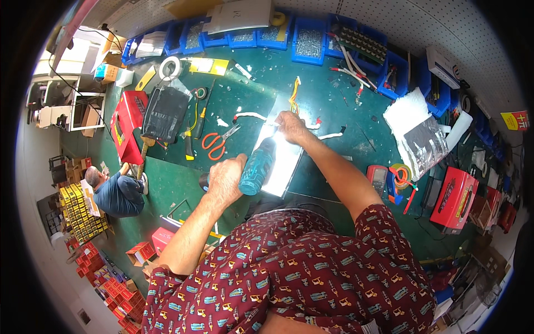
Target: The person cuts a plastic bag with scissors, removes a white rectangular panel, and uses a cordless drill to fasten screws into the panel. The person then uses scissors to trim wires attached to the panel and places the panel on the workbench.
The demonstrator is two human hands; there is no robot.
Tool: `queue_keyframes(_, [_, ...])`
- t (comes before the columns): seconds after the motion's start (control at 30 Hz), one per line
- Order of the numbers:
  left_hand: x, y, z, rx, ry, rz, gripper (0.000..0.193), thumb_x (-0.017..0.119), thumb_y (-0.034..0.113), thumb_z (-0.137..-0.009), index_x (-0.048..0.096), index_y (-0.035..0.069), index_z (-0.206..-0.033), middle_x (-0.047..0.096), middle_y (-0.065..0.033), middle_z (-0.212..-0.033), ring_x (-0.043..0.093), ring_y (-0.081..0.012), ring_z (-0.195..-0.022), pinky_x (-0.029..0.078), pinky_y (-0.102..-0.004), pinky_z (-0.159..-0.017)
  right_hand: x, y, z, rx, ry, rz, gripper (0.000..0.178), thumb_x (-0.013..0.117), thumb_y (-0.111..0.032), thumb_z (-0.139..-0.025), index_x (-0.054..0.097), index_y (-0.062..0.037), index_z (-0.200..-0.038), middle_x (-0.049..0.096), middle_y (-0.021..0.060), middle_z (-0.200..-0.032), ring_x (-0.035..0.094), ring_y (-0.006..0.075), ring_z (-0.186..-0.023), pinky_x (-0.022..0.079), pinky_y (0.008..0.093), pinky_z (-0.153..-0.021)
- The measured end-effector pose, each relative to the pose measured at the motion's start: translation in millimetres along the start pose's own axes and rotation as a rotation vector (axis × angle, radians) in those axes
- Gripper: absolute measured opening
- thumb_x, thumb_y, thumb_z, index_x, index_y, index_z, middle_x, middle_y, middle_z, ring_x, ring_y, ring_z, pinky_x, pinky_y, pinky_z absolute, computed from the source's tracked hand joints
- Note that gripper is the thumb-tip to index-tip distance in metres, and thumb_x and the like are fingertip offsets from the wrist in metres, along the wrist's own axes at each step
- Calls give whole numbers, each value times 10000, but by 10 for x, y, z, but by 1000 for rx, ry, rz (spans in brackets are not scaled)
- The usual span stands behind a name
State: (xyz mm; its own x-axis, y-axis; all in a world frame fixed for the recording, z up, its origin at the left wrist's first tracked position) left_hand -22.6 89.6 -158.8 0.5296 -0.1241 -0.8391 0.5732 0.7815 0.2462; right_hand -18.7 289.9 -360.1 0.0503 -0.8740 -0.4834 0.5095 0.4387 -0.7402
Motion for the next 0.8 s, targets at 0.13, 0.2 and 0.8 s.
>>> queue_keyframes(0.13, [15,22,14,-35,-12,12,316,710,285,-786,619,35,-956,706,-232,-833,703,-429,-858,537,-520,-768,-4,6,1,-10,7,13,245,611,-59,-857,692,-80,-1087,685,115,-1173,616,319,-1191,427,531,-993])
queue_keyframes(0.2, [20,29,27,-42,-14,28,314,705,288,-795,619,32,-957,706,-234,-840,702,-428,-866,535,-518,-774,-10,7,6,-17,-3,14,246,611,-60,-857,691,-77,-1089,685,116,-1175,616,320,-1191,429,532,-991])
queue_keyframes(0.8, [550,-1007,-60,-36,404,249,387,658,94,-811,606,36,-1191,687,-227,-1076,640,-430,-1057,484,-504,-883,-241,-382,659,-458,564,18,227,636,-18,-843,673,-29,-1066,654,135,-1036,609,358,-1052,457,474,-946])
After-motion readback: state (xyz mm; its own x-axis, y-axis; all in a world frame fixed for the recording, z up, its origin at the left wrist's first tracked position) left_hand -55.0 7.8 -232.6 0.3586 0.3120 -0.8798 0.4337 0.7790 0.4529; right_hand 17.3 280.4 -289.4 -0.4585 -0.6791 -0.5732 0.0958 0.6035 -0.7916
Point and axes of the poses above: each hand's wrist, its own z-axis away from the middle knuckle, its own x-axis out of the palm, y = z × x, the point moved 5 cm from there along -z, towards the middle knuckle
